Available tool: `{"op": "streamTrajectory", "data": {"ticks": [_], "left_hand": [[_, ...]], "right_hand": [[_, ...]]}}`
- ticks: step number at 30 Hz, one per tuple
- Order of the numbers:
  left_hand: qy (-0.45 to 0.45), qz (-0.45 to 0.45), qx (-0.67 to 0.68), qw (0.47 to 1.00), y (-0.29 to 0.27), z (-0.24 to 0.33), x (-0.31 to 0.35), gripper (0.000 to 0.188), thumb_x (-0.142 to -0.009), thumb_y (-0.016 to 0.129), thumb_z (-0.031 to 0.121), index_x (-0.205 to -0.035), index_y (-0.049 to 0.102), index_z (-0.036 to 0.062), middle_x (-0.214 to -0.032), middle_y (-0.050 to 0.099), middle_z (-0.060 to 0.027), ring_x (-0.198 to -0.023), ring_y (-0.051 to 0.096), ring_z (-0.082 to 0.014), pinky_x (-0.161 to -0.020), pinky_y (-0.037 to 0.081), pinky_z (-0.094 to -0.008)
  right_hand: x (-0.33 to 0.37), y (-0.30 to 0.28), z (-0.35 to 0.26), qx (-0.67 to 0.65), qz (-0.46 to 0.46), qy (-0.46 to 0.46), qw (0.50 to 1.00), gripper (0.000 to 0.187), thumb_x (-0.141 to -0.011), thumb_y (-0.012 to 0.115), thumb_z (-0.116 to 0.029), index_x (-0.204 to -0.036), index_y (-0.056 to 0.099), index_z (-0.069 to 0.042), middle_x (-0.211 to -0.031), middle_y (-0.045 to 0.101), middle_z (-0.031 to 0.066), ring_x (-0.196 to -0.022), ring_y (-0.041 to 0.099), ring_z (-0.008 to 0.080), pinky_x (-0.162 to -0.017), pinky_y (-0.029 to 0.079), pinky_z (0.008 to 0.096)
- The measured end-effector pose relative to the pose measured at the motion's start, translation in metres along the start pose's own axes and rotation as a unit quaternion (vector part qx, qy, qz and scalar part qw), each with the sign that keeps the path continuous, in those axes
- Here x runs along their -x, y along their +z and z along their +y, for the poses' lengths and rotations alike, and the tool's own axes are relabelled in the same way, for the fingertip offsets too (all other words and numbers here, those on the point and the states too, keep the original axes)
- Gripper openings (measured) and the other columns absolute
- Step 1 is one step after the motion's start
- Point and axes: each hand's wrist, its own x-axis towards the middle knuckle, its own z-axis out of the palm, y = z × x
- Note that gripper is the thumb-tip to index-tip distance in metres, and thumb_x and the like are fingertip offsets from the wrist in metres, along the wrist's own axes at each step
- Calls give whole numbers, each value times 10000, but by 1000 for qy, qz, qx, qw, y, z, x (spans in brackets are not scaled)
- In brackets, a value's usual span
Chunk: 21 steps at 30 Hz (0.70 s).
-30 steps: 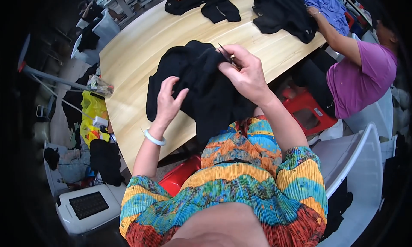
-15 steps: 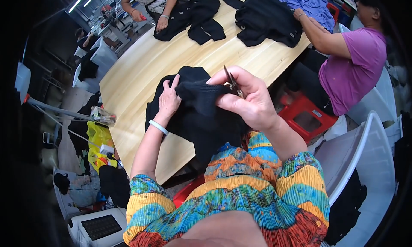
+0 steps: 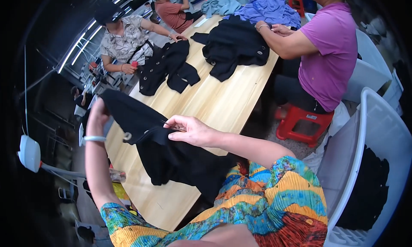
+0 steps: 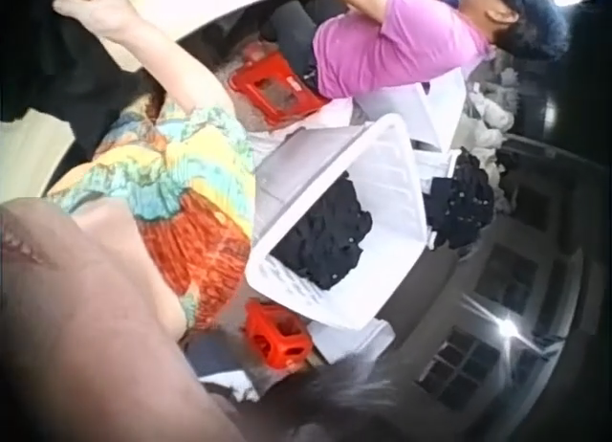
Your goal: Inspecting and trimming black fabric around metal grommets in a textile manufacturing environment.
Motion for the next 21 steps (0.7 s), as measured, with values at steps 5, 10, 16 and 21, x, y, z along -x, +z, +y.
{"op": "streamTrajectory", "data": {"ticks": [5,10,16,21], "left_hand": [[129,23,25,991,-12,137,-57,105,-807,516,143,-814,581,60,-637,578,-53,-589,585,-139,-437,465,-208],[358,61,300,882,25,251,-32,287,-899,309,58,-1129,391,-95,-1109,462,-251,-1024,497,-346,-858,476,-430],[404,-80,392,823,-103,234,-89,373,-922,275,136,-1225,293,-81,-1186,392,-273,-1110,413,-391,-880,457,-420],[288,76,359,885,-67,56,-161,330,-911,281,124,-1133,430,-69,-1156,461,-209,-1079,449,-327,-887,452,-409]], "right_hand": [[1,-18,6,17,27,48,998,304,-835,542,-103,-1100,437,1,-919,512,38,-931,500,90,-830,401,232],[16,-60,-3,51,113,62,990,270,-828,546,-124,-1059,471,-7,-894,511,22,-876,501,77,-807,404,220],[35,-78,24,77,151,108,980,270,-809,561,-153,-1020,488,-1,-848,533,20,-831,513,77,-781,409,225],[71,-94,26,84,215,177,957,254,-799,560,-149,-1001,504,-6,-810,571,29,-754,528,73,-690,426,208]]}}
